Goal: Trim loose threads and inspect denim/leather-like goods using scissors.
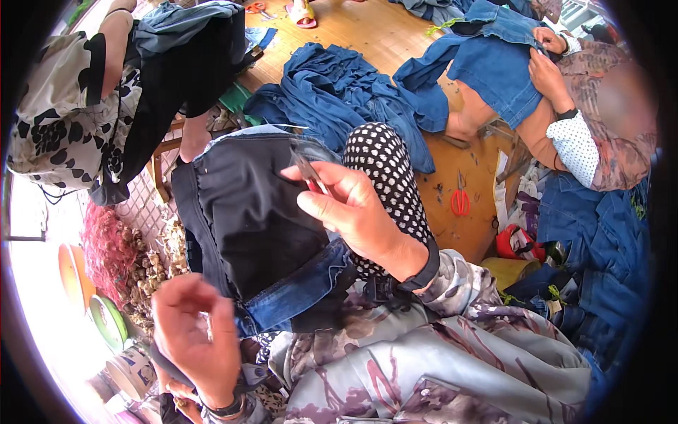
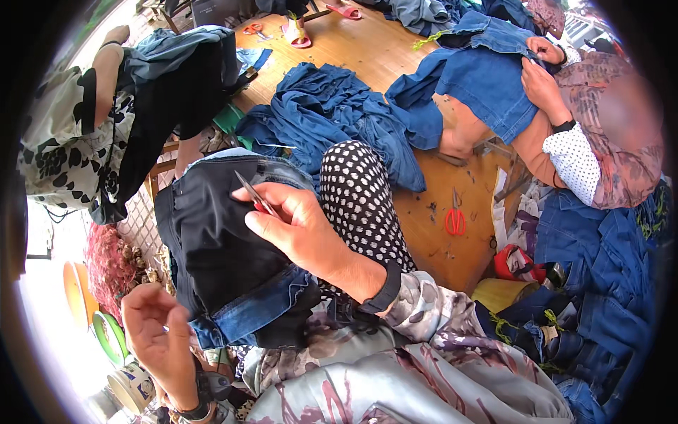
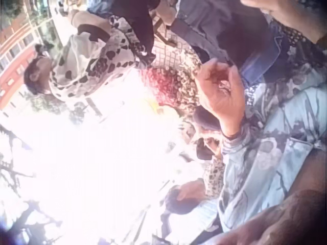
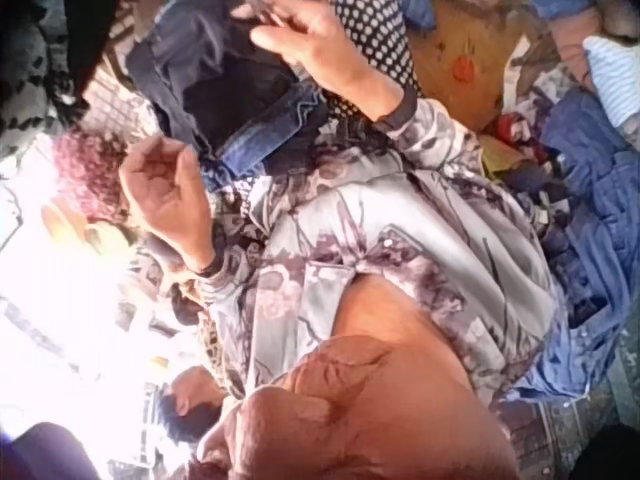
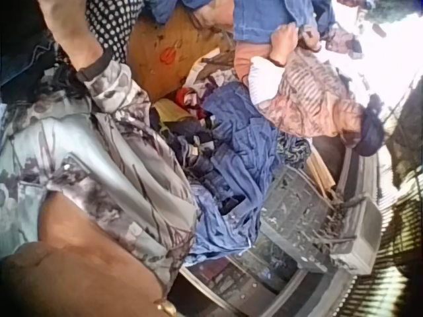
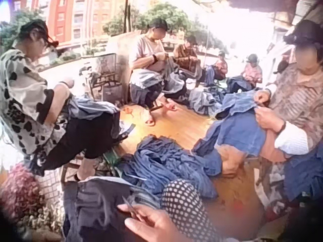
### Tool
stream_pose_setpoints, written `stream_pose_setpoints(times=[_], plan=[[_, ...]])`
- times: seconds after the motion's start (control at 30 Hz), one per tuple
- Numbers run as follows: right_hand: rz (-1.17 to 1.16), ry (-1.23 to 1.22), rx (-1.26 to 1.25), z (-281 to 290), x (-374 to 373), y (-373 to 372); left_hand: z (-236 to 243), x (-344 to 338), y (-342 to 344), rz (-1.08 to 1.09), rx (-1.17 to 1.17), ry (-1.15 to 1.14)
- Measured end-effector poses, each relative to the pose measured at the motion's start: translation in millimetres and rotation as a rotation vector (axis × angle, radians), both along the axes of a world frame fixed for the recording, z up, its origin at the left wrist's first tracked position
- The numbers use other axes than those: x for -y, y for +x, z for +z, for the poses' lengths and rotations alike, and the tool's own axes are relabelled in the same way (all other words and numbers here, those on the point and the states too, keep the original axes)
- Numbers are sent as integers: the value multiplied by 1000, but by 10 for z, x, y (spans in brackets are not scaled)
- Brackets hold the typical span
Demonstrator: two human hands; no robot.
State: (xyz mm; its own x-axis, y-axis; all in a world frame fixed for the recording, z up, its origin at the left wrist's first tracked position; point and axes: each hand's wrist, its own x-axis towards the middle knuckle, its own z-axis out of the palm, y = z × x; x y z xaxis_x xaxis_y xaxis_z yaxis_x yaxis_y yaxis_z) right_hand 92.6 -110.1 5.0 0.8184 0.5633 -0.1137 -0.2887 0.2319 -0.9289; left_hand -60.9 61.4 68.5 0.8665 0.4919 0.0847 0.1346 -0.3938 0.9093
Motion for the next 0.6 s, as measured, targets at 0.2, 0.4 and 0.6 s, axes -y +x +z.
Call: stream_pose_setpoints(times=[0.2, 0.4, 0.6], plan=[[135, 121, -54, 34, -78, 32, -277, 282, 549, -199, -106, 15], [212, 124, 249, -65, -156, 79, -666, 166, 753, -29, -83, 72], [101, -4, 282, 65, -154, 240, -692, 64, 574, 77, 93, -693]])
